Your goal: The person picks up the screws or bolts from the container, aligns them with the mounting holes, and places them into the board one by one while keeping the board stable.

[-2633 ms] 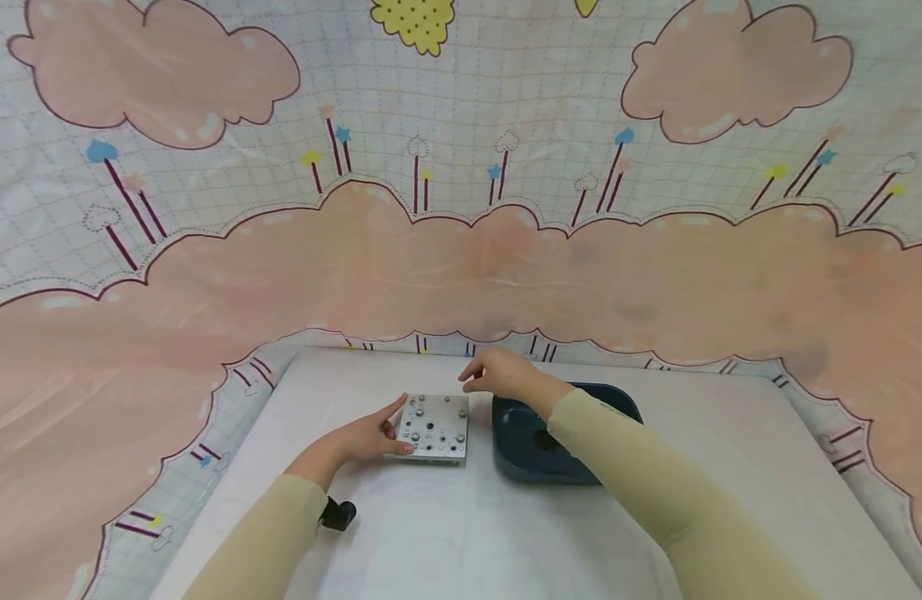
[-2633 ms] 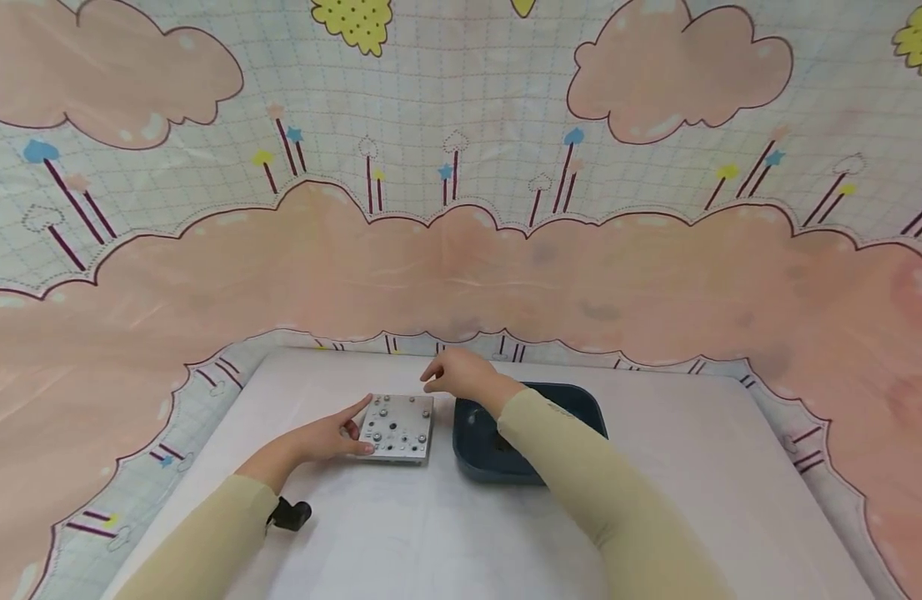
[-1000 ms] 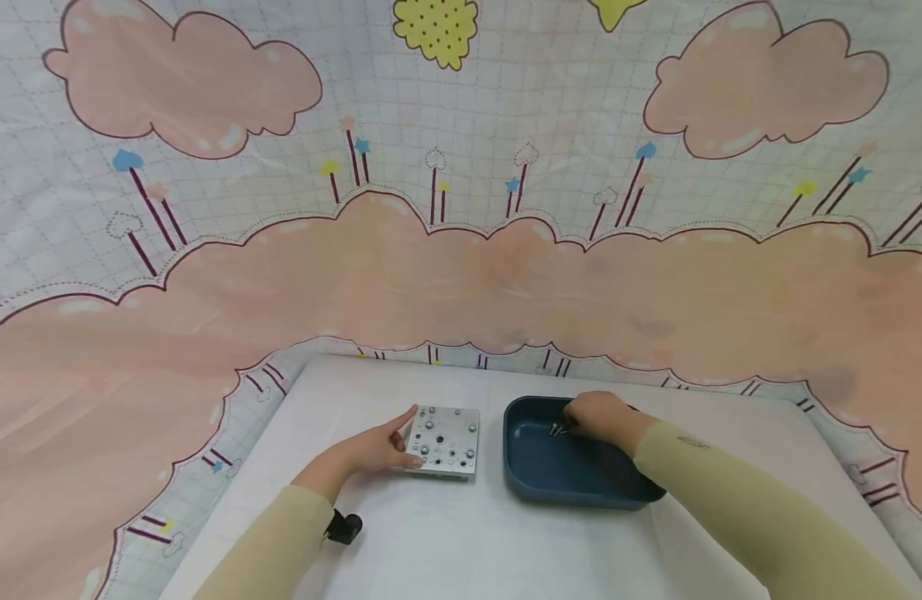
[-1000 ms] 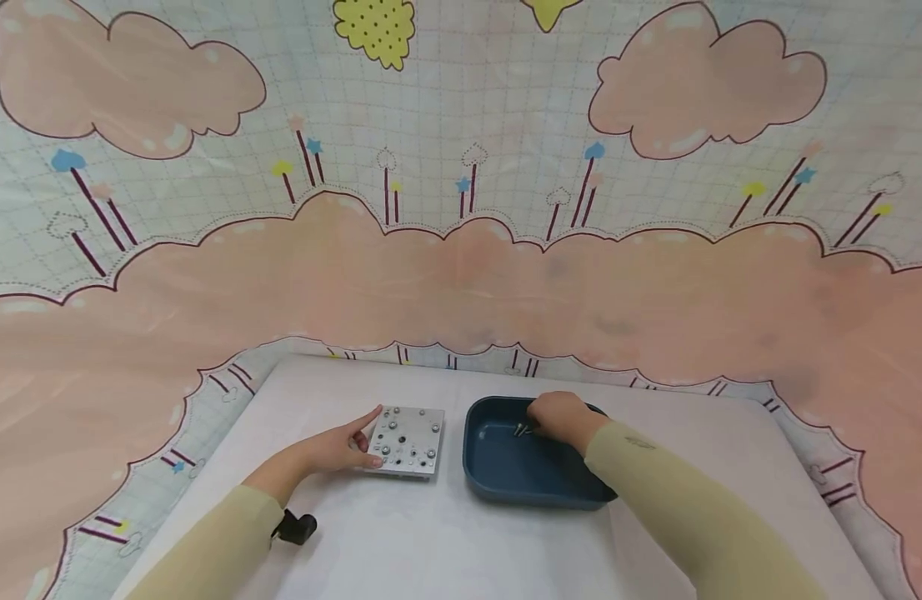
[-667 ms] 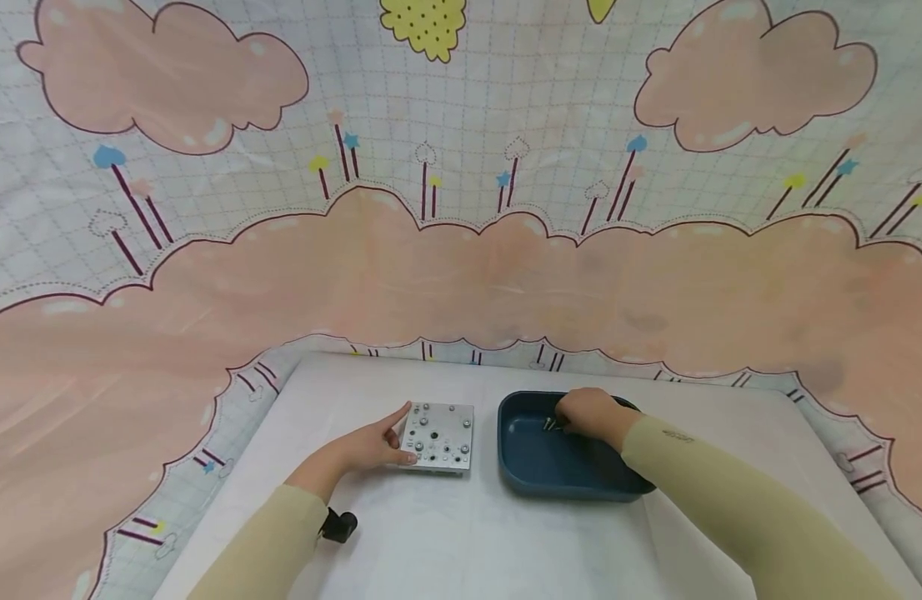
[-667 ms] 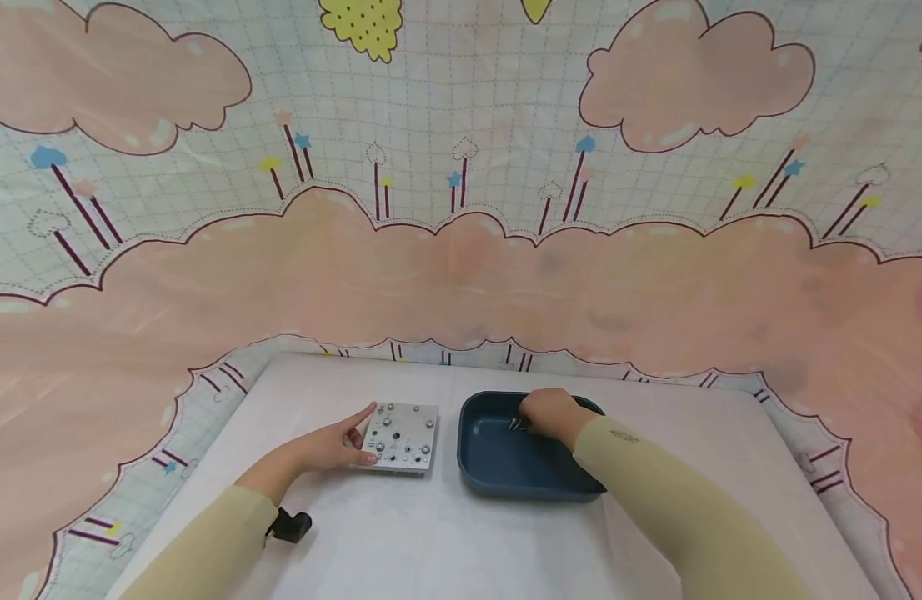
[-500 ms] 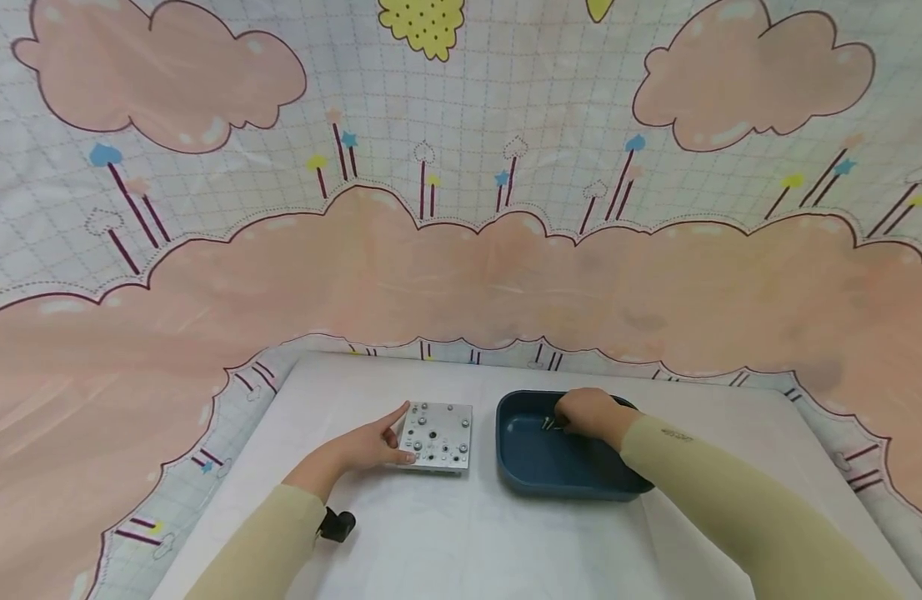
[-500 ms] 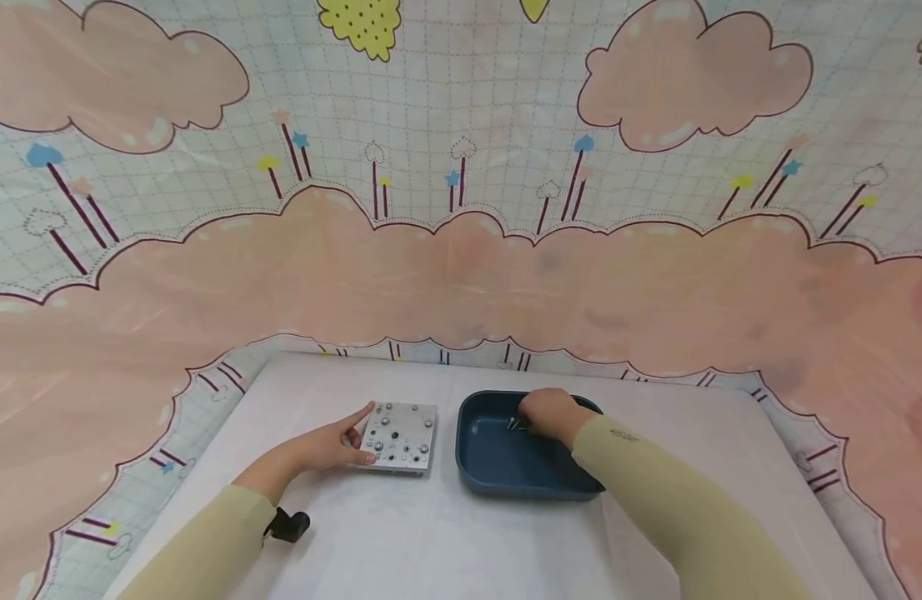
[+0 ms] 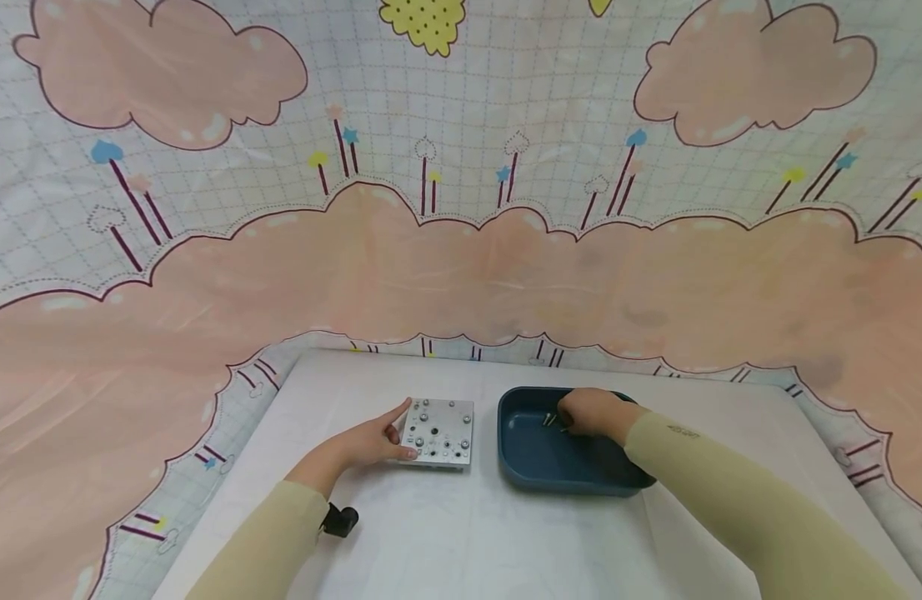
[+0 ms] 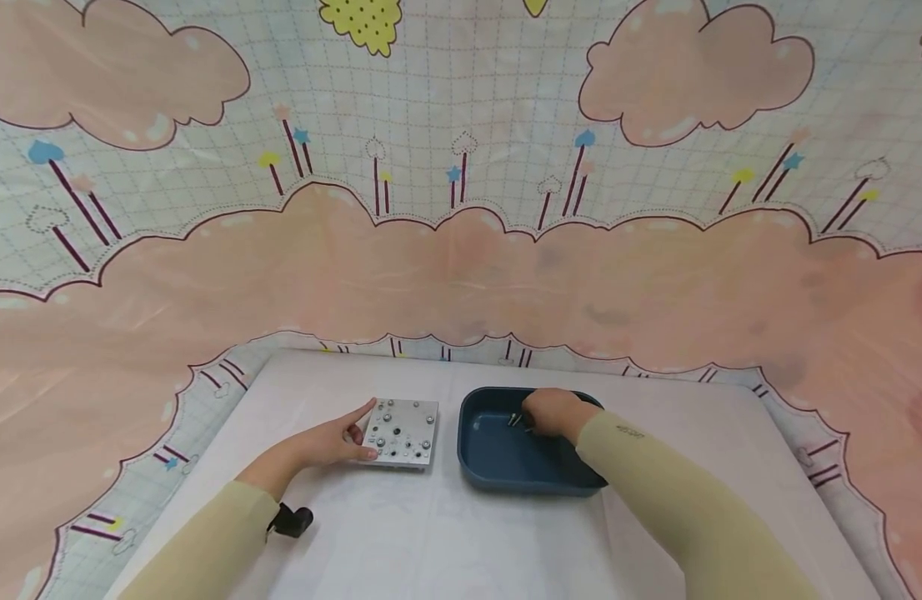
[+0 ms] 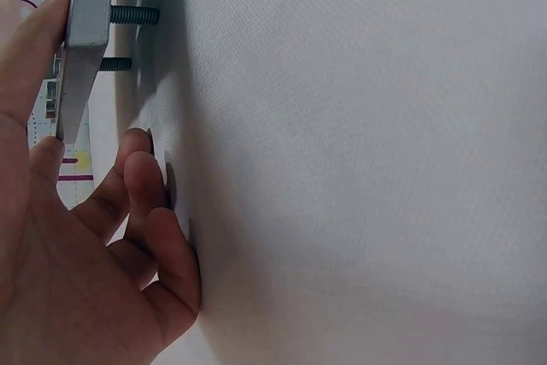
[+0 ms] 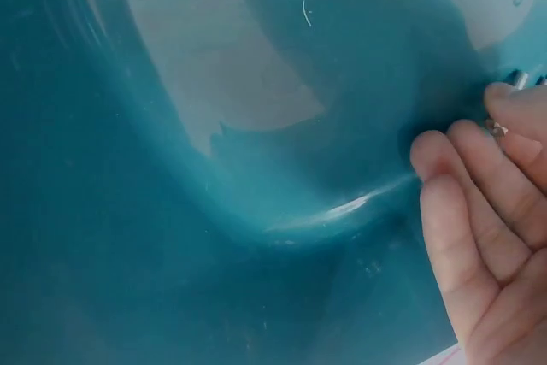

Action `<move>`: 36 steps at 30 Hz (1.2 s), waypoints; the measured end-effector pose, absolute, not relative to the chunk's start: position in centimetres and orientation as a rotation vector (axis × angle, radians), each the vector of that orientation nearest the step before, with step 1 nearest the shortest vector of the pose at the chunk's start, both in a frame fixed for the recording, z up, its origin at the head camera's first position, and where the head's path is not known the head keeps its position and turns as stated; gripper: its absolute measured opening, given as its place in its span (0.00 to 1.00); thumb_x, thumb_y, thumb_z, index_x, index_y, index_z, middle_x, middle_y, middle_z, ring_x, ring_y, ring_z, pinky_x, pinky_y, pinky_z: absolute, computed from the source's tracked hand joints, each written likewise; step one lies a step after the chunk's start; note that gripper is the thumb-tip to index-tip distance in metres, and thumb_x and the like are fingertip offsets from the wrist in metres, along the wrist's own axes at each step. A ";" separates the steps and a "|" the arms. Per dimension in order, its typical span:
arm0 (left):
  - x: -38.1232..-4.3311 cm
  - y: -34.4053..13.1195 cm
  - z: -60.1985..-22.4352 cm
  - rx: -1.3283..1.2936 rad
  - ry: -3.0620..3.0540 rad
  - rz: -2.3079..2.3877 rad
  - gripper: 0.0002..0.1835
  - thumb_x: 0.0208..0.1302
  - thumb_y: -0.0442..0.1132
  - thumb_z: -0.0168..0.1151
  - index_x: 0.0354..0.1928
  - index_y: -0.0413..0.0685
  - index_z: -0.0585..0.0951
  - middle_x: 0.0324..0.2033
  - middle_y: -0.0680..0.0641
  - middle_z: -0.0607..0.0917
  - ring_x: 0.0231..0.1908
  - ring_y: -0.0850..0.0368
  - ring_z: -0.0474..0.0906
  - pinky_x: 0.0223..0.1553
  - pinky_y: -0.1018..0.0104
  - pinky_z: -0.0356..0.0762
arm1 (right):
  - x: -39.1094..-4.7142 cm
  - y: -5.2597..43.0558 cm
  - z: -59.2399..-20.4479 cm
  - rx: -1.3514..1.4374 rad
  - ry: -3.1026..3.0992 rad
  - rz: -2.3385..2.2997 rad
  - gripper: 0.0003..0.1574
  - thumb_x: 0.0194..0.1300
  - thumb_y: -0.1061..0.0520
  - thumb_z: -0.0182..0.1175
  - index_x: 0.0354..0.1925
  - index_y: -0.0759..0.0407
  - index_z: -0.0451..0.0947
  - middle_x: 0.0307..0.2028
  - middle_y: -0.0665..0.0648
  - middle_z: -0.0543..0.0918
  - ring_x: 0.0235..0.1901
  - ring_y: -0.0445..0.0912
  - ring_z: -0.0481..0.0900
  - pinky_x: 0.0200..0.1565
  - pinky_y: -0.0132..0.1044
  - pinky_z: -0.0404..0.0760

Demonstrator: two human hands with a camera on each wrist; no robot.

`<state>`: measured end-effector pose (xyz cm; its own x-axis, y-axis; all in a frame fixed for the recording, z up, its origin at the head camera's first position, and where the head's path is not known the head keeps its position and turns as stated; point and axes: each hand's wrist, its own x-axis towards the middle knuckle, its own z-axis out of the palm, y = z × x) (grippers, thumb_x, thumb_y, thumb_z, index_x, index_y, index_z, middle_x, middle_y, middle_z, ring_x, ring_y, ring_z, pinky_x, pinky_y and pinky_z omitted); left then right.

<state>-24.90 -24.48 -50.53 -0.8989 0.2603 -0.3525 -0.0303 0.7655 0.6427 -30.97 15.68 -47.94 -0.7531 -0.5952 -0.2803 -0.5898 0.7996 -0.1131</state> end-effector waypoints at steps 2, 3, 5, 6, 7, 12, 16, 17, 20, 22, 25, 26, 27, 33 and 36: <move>-25.0 -24.5 -50.6 0.172 2.533 0.930 0.57 0.54 0.56 0.75 0.79 0.63 0.49 0.39 0.49 0.74 0.41 0.52 0.69 0.47 0.53 0.64 | -31.1 15.7 -47.9 -0.900 2.676 -0.050 0.11 0.58 0.62 0.69 0.25 0.52 0.76 0.23 0.46 0.74 0.24 0.42 0.70 0.32 0.39 0.74; -25.0 -24.5 -50.6 0.171 2.535 0.926 0.57 0.54 0.56 0.75 0.79 0.63 0.49 0.39 0.49 0.74 0.41 0.52 0.69 0.47 0.53 0.64 | -31.2 15.8 -47.9 -0.902 2.671 -0.063 0.11 0.58 0.62 0.69 0.25 0.52 0.76 0.23 0.46 0.74 0.24 0.42 0.70 0.32 0.39 0.74; -25.0 -24.6 -50.7 0.171 2.541 0.920 0.57 0.53 0.57 0.75 0.79 0.63 0.49 0.39 0.49 0.74 0.40 0.53 0.69 0.47 0.53 0.64 | -31.3 15.8 -47.8 -0.899 2.659 -0.089 0.11 0.57 0.62 0.70 0.25 0.52 0.77 0.24 0.46 0.74 0.25 0.41 0.70 0.32 0.38 0.74; -25.0 -24.6 -50.7 0.165 2.540 0.922 0.57 0.53 0.57 0.75 0.79 0.63 0.49 0.39 0.49 0.74 0.40 0.53 0.70 0.47 0.53 0.64 | -31.3 15.7 -47.8 -0.897 2.652 -0.109 0.11 0.57 0.62 0.70 0.26 0.53 0.77 0.24 0.46 0.74 0.25 0.41 0.70 0.33 0.38 0.74; -25.1 -24.6 -50.8 0.161 2.538 0.927 0.57 0.53 0.57 0.75 0.79 0.64 0.49 0.39 0.49 0.74 0.40 0.53 0.70 0.47 0.53 0.64 | -31.4 15.7 -47.7 -0.892 2.644 -0.131 0.10 0.57 0.62 0.70 0.27 0.53 0.78 0.25 0.46 0.75 0.26 0.41 0.71 0.34 0.38 0.74; -25.2 -24.7 -50.9 0.166 2.535 0.941 0.58 0.52 0.56 0.75 0.79 0.63 0.49 0.38 0.49 0.74 0.40 0.54 0.70 0.47 0.53 0.64 | -31.4 15.5 -47.6 -0.849 2.583 -0.225 0.06 0.59 0.64 0.68 0.31 0.54 0.81 0.28 0.46 0.77 0.29 0.41 0.72 0.37 0.39 0.76; -25.3 -24.6 -51.1 0.168 2.533 0.944 0.58 0.52 0.57 0.76 0.79 0.63 0.49 0.38 0.49 0.74 0.40 0.54 0.69 0.47 0.53 0.64 | -31.3 15.4 -47.7 -0.837 2.552 -0.268 0.07 0.60 0.66 0.66 0.32 0.53 0.82 0.30 0.46 0.78 0.30 0.41 0.73 0.39 0.38 0.76; -25.3 -24.6 -51.1 0.168 2.532 0.946 0.58 0.52 0.57 0.76 0.79 0.63 0.49 0.38 0.49 0.74 0.40 0.54 0.69 0.46 0.53 0.64 | -31.3 15.4 -47.7 -0.840 2.548 -0.272 0.08 0.61 0.66 0.66 0.32 0.53 0.83 0.30 0.46 0.78 0.30 0.41 0.73 0.39 0.38 0.76; -25.3 -24.5 -51.2 0.167 2.531 0.948 0.58 0.52 0.56 0.76 0.79 0.63 0.49 0.38 0.49 0.74 0.39 0.54 0.69 0.46 0.54 0.64 | -31.3 15.4 -47.7 -0.847 2.537 -0.287 0.09 0.61 0.67 0.65 0.33 0.53 0.83 0.32 0.47 0.79 0.32 0.41 0.73 0.40 0.39 0.77; -25.3 -24.5 -51.2 0.167 2.531 0.948 0.58 0.52 0.56 0.76 0.79 0.63 0.49 0.38 0.49 0.73 0.39 0.54 0.69 0.45 0.54 0.64 | -31.3 15.4 -47.8 -0.828 2.540 -0.289 0.08 0.62 0.66 0.65 0.34 0.52 0.83 0.32 0.46 0.79 0.32 0.41 0.74 0.41 0.40 0.77; -25.3 -24.5 -51.1 0.166 2.529 0.948 0.58 0.53 0.56 0.75 0.79 0.63 0.49 0.38 0.49 0.73 0.39 0.54 0.69 0.45 0.55 0.64 | -31.2 15.4 -47.7 -0.802 2.578 -0.257 0.04 0.63 0.61 0.66 0.34 0.53 0.82 0.30 0.46 0.78 0.31 0.42 0.74 0.40 0.40 0.77; -25.3 -24.5 -51.1 0.167 2.529 0.947 0.58 0.53 0.56 0.75 0.79 0.63 0.49 0.38 0.49 0.73 0.39 0.54 0.69 0.45 0.55 0.64 | -31.1 15.4 -47.7 -0.792 2.598 -0.242 0.03 0.63 0.59 0.66 0.33 0.53 0.81 0.29 0.47 0.78 0.30 0.42 0.73 0.38 0.40 0.77; -25.3 -24.5 -51.0 0.168 2.529 0.945 0.58 0.53 0.56 0.75 0.79 0.63 0.49 0.38 0.49 0.74 0.39 0.54 0.69 0.45 0.55 0.64 | -31.1 15.3 -47.7 -0.771 2.617 -0.228 0.04 0.63 0.57 0.67 0.32 0.53 0.81 0.28 0.47 0.77 0.29 0.42 0.73 0.37 0.40 0.76; -25.2 -24.5 -51.0 0.167 2.527 0.944 0.58 0.52 0.57 0.76 0.79 0.63 0.49 0.38 0.49 0.74 0.40 0.54 0.69 0.46 0.53 0.64 | -30.9 15.0 -48.0 -0.650 2.691 -0.131 0.14 0.59 0.47 0.70 0.25 0.53 0.80 0.22 0.47 0.76 0.23 0.42 0.72 0.30 0.38 0.73; -25.2 -24.6 -51.0 0.167 2.530 0.938 0.58 0.52 0.57 0.75 0.79 0.64 0.49 0.39 0.49 0.74 0.40 0.54 0.69 0.46 0.54 0.64 | -30.8 14.6 -48.2 -0.635 2.701 -0.107 0.15 0.58 0.46 0.71 0.25 0.54 0.80 0.21 0.47 0.76 0.23 0.42 0.72 0.31 0.39 0.74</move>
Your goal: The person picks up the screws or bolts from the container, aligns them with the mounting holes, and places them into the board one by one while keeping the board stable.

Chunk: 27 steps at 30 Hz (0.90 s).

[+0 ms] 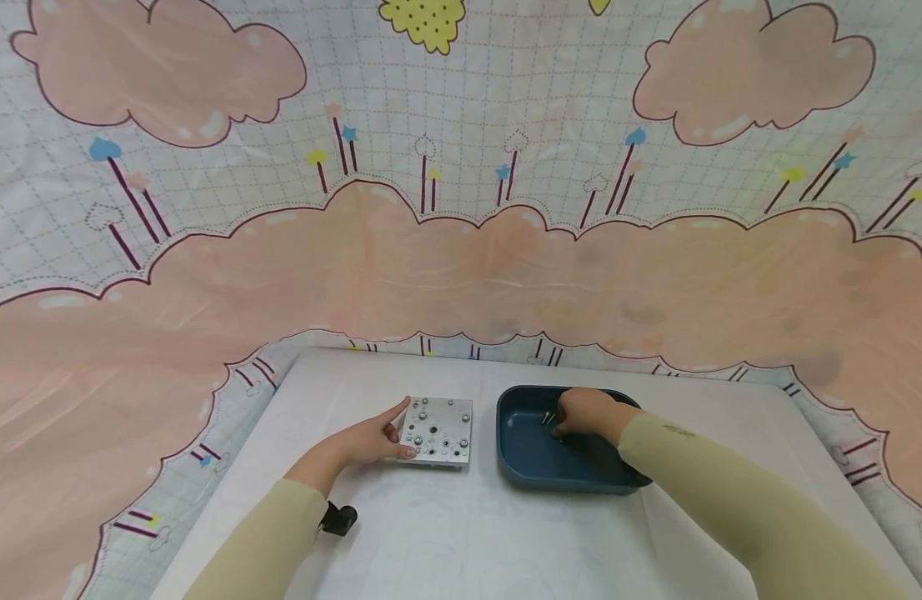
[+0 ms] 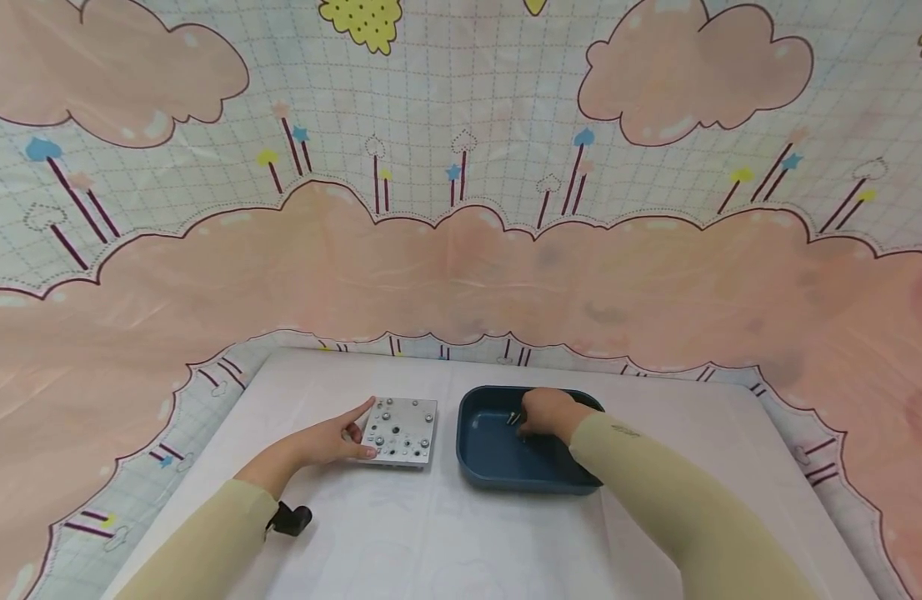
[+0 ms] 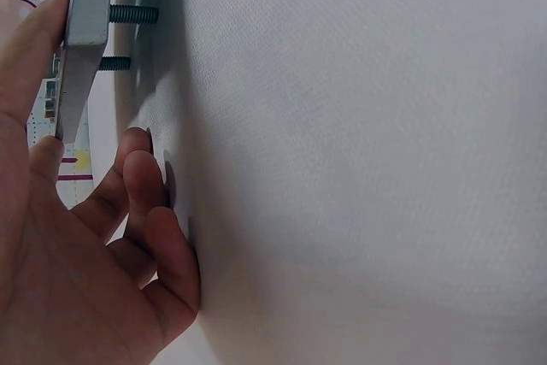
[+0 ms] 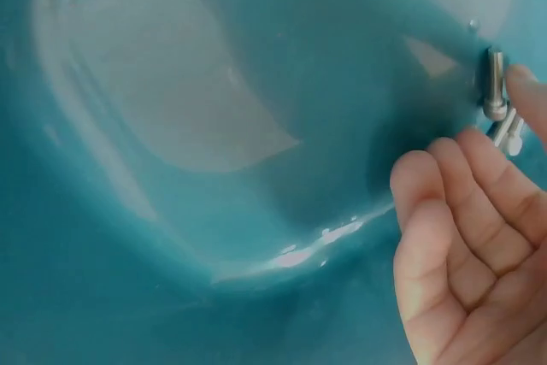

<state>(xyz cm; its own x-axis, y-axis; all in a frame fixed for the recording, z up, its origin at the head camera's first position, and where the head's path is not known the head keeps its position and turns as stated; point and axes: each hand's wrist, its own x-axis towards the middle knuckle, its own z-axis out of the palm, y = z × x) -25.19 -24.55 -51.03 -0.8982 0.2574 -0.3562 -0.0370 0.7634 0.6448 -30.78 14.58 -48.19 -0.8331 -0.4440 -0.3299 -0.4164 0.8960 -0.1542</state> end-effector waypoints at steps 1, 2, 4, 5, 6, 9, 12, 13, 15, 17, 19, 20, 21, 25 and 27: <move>-25.2 -24.5 -51.0 0.167 2.530 0.938 0.58 0.52 0.57 0.75 0.79 0.64 0.49 0.39 0.49 0.74 0.40 0.54 0.69 0.46 0.54 0.64 | -30.7 14.4 -48.2 -0.647 2.705 -0.111 0.15 0.58 0.47 0.72 0.25 0.54 0.80 0.21 0.47 0.77 0.23 0.43 0.72 0.31 0.39 0.75; -25.2 -24.5 -51.1 0.166 2.530 0.938 0.58 0.53 0.57 0.75 0.79 0.64 0.49 0.39 0.49 0.74 0.41 0.54 0.69 0.47 0.54 0.64 | -30.7 14.3 -48.2 -0.654 2.705 -0.109 0.14 0.58 0.48 0.72 0.26 0.54 0.80 0.22 0.47 0.77 0.23 0.43 0.72 0.32 0.40 0.75; -25.2 -24.5 -51.1 0.166 2.533 0.935 0.58 0.52 0.57 0.75 0.79 0.64 0.49 0.39 0.49 0.74 0.41 0.53 0.69 0.47 0.54 0.64 | -30.6 14.1 -48.2 -0.669 2.701 -0.109 0.12 0.58 0.50 0.72 0.26 0.55 0.80 0.23 0.48 0.77 0.24 0.43 0.73 0.33 0.40 0.76; -25.2 -24.5 -51.1 0.165 2.534 0.934 0.58 0.52 0.57 0.75 0.79 0.64 0.49 0.39 0.50 0.74 0.41 0.53 0.69 0.47 0.54 0.64 | -30.5 14.0 -48.1 -0.675 2.697 -0.116 0.12 0.59 0.52 0.71 0.27 0.55 0.80 0.23 0.48 0.77 0.24 0.43 0.73 0.33 0.41 0.76; -25.2 -24.5 -51.1 0.165 2.535 0.933 0.58 0.52 0.57 0.75 0.79 0.64 0.49 0.39 0.50 0.74 0.41 0.53 0.70 0.47 0.53 0.64 | -30.5 14.0 -48.1 -0.685 2.696 -0.117 0.11 0.59 0.53 0.71 0.27 0.55 0.80 0.23 0.48 0.77 0.25 0.43 0.73 0.33 0.41 0.76; -25.2 -24.6 -51.1 0.165 2.535 0.936 0.58 0.52 0.56 0.76 0.79 0.64 0.49 0.39 0.50 0.74 0.41 0.53 0.69 0.47 0.53 0.64 | -30.3 14.1 -47.9 -0.718 2.692 -0.126 0.09 0.59 0.57 0.71 0.27 0.55 0.79 0.24 0.48 0.76 0.25 0.43 0.72 0.33 0.40 0.75; -25.2 -24.7 -51.2 0.164 2.529 0.949 0.58 0.52 0.56 0.76 0.79 0.64 0.49 0.39 0.49 0.73 0.41 0.53 0.69 0.47 0.53 0.64 | -30.3 14.2 -47.8 -0.765 2.696 -0.120 0.09 0.58 0.58 0.71 0.26 0.54 0.79 0.23 0.48 0.75 0.25 0.43 0.71 0.32 0.39 0.74; -25.2 -24.7 -51.2 0.165 2.528 0.952 0.58 0.52 0.55 0.76 0.79 0.64 0.49 0.39 0.49 0.73 0.40 0.53 0.69 0.47 0.53 0.64 | -30.3 14.2 -47.7 -0.780 2.697 -0.119 0.09 0.58 0.58 0.71 0.26 0.54 0.79 0.23 0.47 0.75 0.25 0.43 0.71 0.32 0.39 0.74; -25.3 -24.8 -51.3 0.166 2.526 0.954 0.58 0.52 0.55 0.76 0.79 0.64 0.49 0.39 0.49 0.73 0.40 0.53 0.69 0.47 0.53 0.64 | -30.4 14.3 -47.8 -0.806 2.697 -0.111 0.09 0.58 0.58 0.71 0.26 0.54 0.79 0.23 0.47 0.76 0.24 0.42 0.71 0.32 0.39 0.75; -25.4 -24.8 -51.4 0.168 2.524 0.954 0.58 0.52 0.56 0.76 0.79 0.65 0.49 0.39 0.49 0.73 0.40 0.53 0.69 0.47 0.53 0.64 | -30.5 14.3 -47.9 -0.825 2.698 -0.101 0.08 0.58 0.57 0.71 0.27 0.53 0.81 0.24 0.46 0.76 0.24 0.41 0.72 0.33 0.39 0.76; -25.5 -24.9 -51.5 0.169 2.525 0.949 0.58 0.52 0.57 0.76 0.79 0.65 0.49 0.39 0.49 0.73 0.40 0.53 0.69 0.47 0.53 0.64 | -30.6 14.2 -48.0 -0.840 2.698 -0.094 0.06 0.59 0.57 0.71 0.28 0.53 0.83 0.24 0.45 0.78 0.25 0.41 0.72 0.34 0.39 0.77; -25.5 -24.9 -51.5 0.170 2.525 0.947 0.59 0.52 0.57 0.76 0.79 0.65 0.49 0.39 0.49 0.73 0.40 0.53 0.69 0.47 0.53 0.64 | -30.6 14.1 -48.0 -0.853 2.697 -0.092 0.05 0.59 0.57 0.71 0.29 0.53 0.83 0.25 0.45 0.78 0.25 0.41 0.73 0.34 0.39 0.77; -25.5 -24.9 -51.5 0.171 2.523 0.947 0.59 0.52 0.57 0.76 0.79 0.65 0.49 0.39 0.49 0.73 0.40 0.53 0.69 0.47 0.53 0.64 | -30.6 14.1 -48.0 -0.857 2.696 -0.088 0.04 0.60 0.57 0.71 0.29 0.53 0.84 0.25 0.45 0.79 0.25 0.40 0.73 0.34 0.39 0.78; -25.5 -24.8 -51.4 0.173 2.516 0.950 0.59 0.52 0.57 0.76 0.79 0.65 0.48 0.39 0.49 0.73 0.40 0.53 0.69 0.47 0.53 0.64 | -30.5 13.9 -47.9 -0.901 2.694 -0.069 0.03 0.59 0.58 0.71 0.30 0.53 0.85 0.26 0.46 0.81 0.26 0.40 0.75 0.35 0.40 0.79; -25.5 -24.8 -51.3 0.171 2.514 0.949 0.59 0.52 0.57 0.76 0.79 0.65 0.48 0.39 0.49 0.73 0.40 0.53 0.69 0.47 0.53 0.63 | -30.5 13.8 -47.8 -0.919 2.696 -0.059 0.02 0.59 0.58 0.71 0.30 0.54 0.86 0.27 0.46 0.82 0.26 0.41 0.76 0.35 0.40 0.79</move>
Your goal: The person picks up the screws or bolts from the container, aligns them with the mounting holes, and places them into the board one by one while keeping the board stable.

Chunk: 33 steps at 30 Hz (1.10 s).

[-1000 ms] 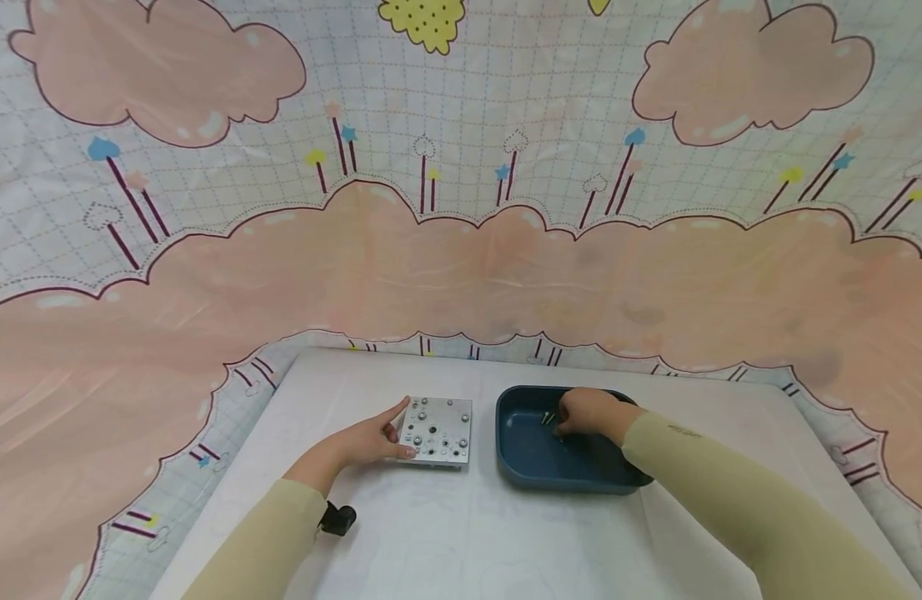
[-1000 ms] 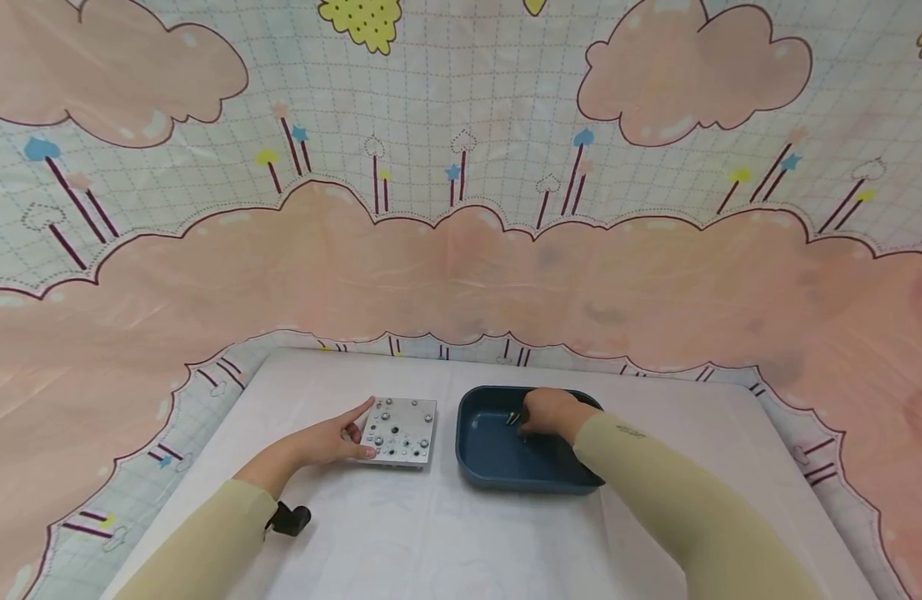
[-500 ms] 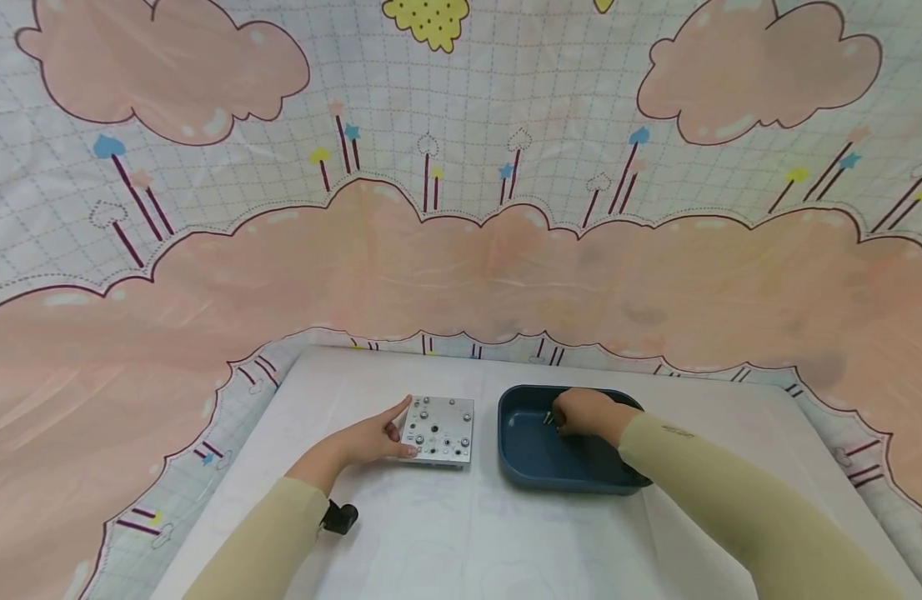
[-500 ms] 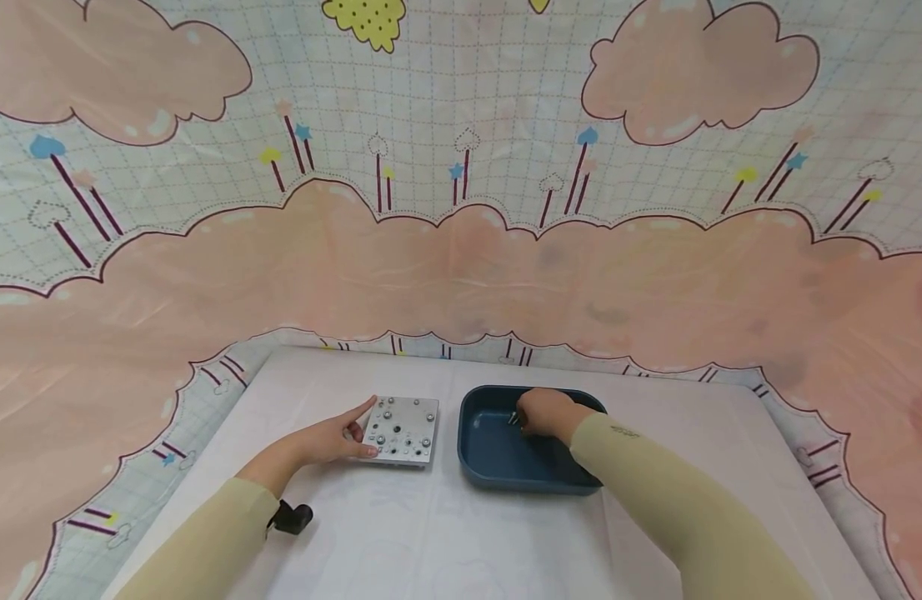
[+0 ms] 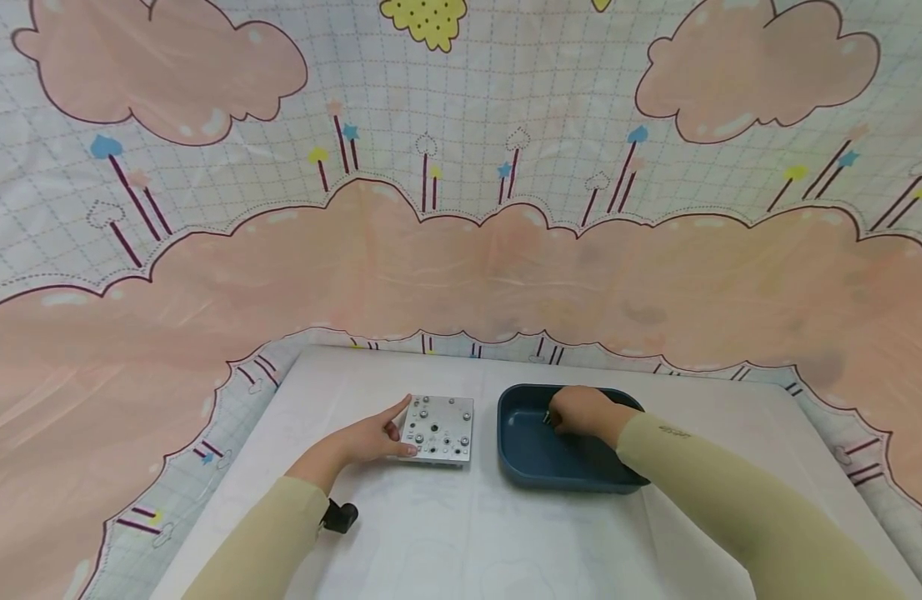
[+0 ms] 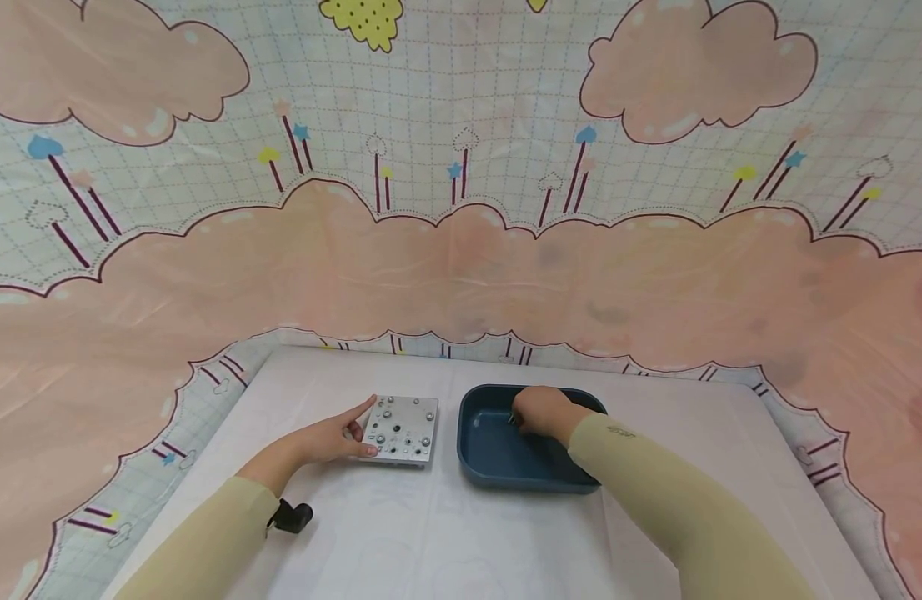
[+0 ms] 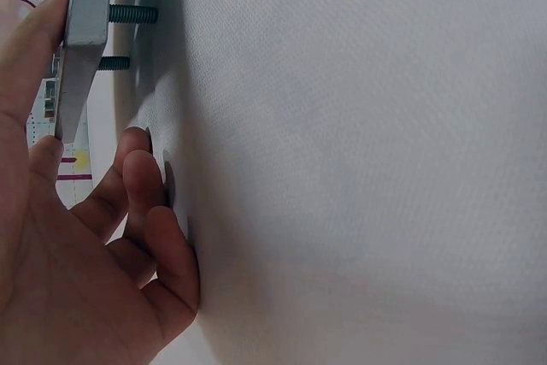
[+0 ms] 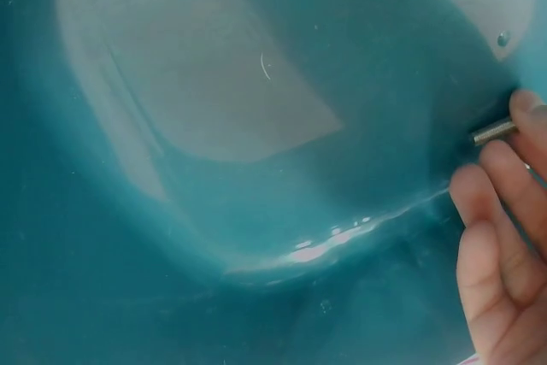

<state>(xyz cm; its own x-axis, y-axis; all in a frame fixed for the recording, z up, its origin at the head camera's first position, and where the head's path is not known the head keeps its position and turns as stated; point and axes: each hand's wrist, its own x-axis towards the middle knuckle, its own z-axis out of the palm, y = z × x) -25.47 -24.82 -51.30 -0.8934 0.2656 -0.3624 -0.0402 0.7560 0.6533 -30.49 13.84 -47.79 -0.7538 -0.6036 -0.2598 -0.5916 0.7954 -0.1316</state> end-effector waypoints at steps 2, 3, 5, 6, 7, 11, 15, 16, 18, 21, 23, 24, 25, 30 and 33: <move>-25.4 -24.8 -51.3 0.168 2.516 0.948 0.58 0.52 0.56 0.76 0.79 0.65 0.48 0.39 0.49 0.73 0.41 0.53 0.69 0.47 0.53 0.63 | -30.4 13.9 -47.8 -0.937 2.703 -0.044 0.02 0.59 0.58 0.71 0.30 0.54 0.86 0.27 0.47 0.82 0.26 0.41 0.76 0.36 0.40 0.80; -25.4 -24.7 -51.2 0.168 2.518 0.947 0.58 0.52 0.56 0.76 0.79 0.65 0.48 0.39 0.49 0.73 0.41 0.53 0.69 0.47 0.53 0.63 | -30.4 13.9 -47.8 -0.941 2.706 -0.039 0.02 0.59 0.58 0.71 0.31 0.54 0.87 0.27 0.46 0.83 0.27 0.41 0.76 0.36 0.40 0.80; -25.4 -24.7 -51.2 0.167 2.519 0.945 0.58 0.53 0.56 0.75 0.79 0.65 0.48 0.39 0.49 0.73 0.41 0.53 0.69 0.47 0.53 0.63 | -30.4 14.0 -47.7 -0.950 2.708 -0.035 0.02 0.59 0.58 0.71 0.32 0.55 0.87 0.28 0.47 0.83 0.27 0.41 0.77 0.37 0.40 0.80; -25.3 -24.7 -51.2 0.166 2.519 0.945 0.58 0.53 0.56 0.75 0.79 0.65 0.48 0.39 0.49 0.73 0.41 0.53 0.69 0.47 0.53 0.64 | -30.4 14.0 -47.7 -0.950 2.710 -0.030 0.02 0.59 0.57 0.71 0.32 0.55 0.87 0.28 0.47 0.83 0.27 0.41 0.77 0.37 0.40 0.80; -25.3 -24.7 -51.2 0.165 2.518 0.944 0.58 0.53 0.56 0.75 0.79 0.65 0.48 0.39 0.49 0.73 0.41 0.53 0.69 0.47 0.54 0.64 | -30.4 14.0 -47.7 -0.949 2.710 -0.030 0.02 0.60 0.57 0.71 0.32 0.55 0.87 0.28 0.47 0.83 0.27 0.41 0.77 0.37 0.40 0.80; -25.2 -24.6 -51.2 0.168 2.515 0.949 0.58 0.53 0.56 0.75 0.79 0.64 0.48 0.39 0.49 0.73 0.41 0.53 0.69 0.46 0.54 0.64 | -30.3 14.1 -47.5 -0.924 2.704 -0.058 0.02 0.61 0.57 0.70 0.33 0.55 0.88 0.28 0.47 0.83 0.27 0.41 0.76 0.37 0.41 0.80; -25.2 -24.7 -51.1 0.179 2.512 0.958 0.58 0.53 0.56 0.75 0.79 0.64 0.48 0.39 0.49 0.74 0.41 0.53 0.69 0.47 0.53 0.64 | -30.3 14.3 -47.3 -0.895 2.709 -0.105 0.03 0.62 0.57 0.69 0.34 0.54 0.89 0.30 0.46 0.84 0.28 0.40 0.77 0.39 0.41 0.80; -25.2 -24.7 -51.0 0.180 2.511 0.959 0.58 0.53 0.56 0.75 0.79 0.64 0.48 0.39 0.49 0.74 0.41 0.53 0.69 0.47 0.53 0.64 | -30.3 14.4 -47.3 -0.890 2.710 -0.113 0.03 0.62 0.56 0.69 0.35 0.53 0.89 0.30 0.46 0.84 0.29 0.40 0.77 0.39 0.41 0.80; -25.1 -24.7 -50.9 0.181 2.507 0.962 0.58 0.53 0.56 0.76 0.79 0.63 0.48 0.39 0.49 0.74 0.41 0.53 0.69 0.47 0.53 0.64 | -30.3 14.6 -47.2 -0.892 2.711 -0.136 0.04 0.61 0.56 0.70 0.35 0.53 0.89 0.31 0.46 0.85 0.31 0.40 0.79 0.41 0.41 0.81; -25.0 -24.7 -50.7 0.184 2.503 0.967 0.58 0.53 0.55 0.76 0.79 0.62 0.48 0.39 0.48 0.74 0.41 0.53 0.69 0.48 0.52 0.64 | -30.4 14.8 -47.2 -0.888 2.711 -0.151 0.04 0.61 0.55 0.70 0.36 0.52 0.90 0.32 0.45 0.86 0.33 0.40 0.80 0.43 0.42 0.81; -25.0 -24.6 -50.5 0.190 2.505 0.968 0.58 0.53 0.55 0.76 0.79 0.60 0.48 0.39 0.48 0.73 0.41 0.52 0.69 0.48 0.52 0.64 | -30.4 14.9 -47.0 -0.883 2.712 -0.167 0.05 0.61 0.55 0.70 0.37 0.51 0.90 0.32 0.45 0.86 0.33 0.40 0.80 0.43 0.41 0.80; -24.9 -24.6 -50.4 0.193 2.505 0.970 0.58 0.53 0.55 0.76 0.79 0.60 0.49 0.39 0.48 0.73 0.41 0.52 0.69 0.47 0.52 0.64 | -30.4 14.9 -46.9 -0.883 2.711 -0.177 0.05 0.61 0.55 0.70 0.36 0.51 0.90 0.32 0.45 0.86 0.33 0.40 0.80 0.42 0.42 0.80; -24.9 -24.6 -50.4 0.194 2.505 0.971 0.58 0.53 0.54 0.76 0.79 0.60 0.49 0.39 0.48 0.73 0.41 0.52 0.69 0.47 0.52 0.64 | -30.4 14.9 -46.8 -0.873 2.712 -0.187 0.05 0.61 0.55 0.70 0.37 0.51 0.90 0.33 0.44 0.85 0.33 0.40 0.80 0.43 0.41 0.80; -24.9 -24.7 -50.4 0.197 2.510 0.952 0.58 0.53 0.55 0.75 0.80 0.59 0.48 0.39 0.48 0.74 0.41 0.52 0.69 0.48 0.52 0.64 | -30.2 14.8 -46.3 -0.871 2.719 -0.277 0.05 0.63 0.54 0.69 0.38 0.50 0.89 0.34 0.44 0.86 0.34 0.38 0.80 0.43 0.41 0.80; -25.0 -24.7 -50.5 0.195 2.516 0.935 0.58 0.53 0.56 0.75 0.80 0.60 0.48 0.39 0.49 0.74 0.42 0.52 0.69 0.48 0.52 0.64 | -30.2 14.6 -46.0 -0.883 2.719 -0.339 0.06 0.64 0.53 0.68 0.39 0.50 0.89 0.35 0.43 0.86 0.34 0.37 0.79 0.43 0.39 0.80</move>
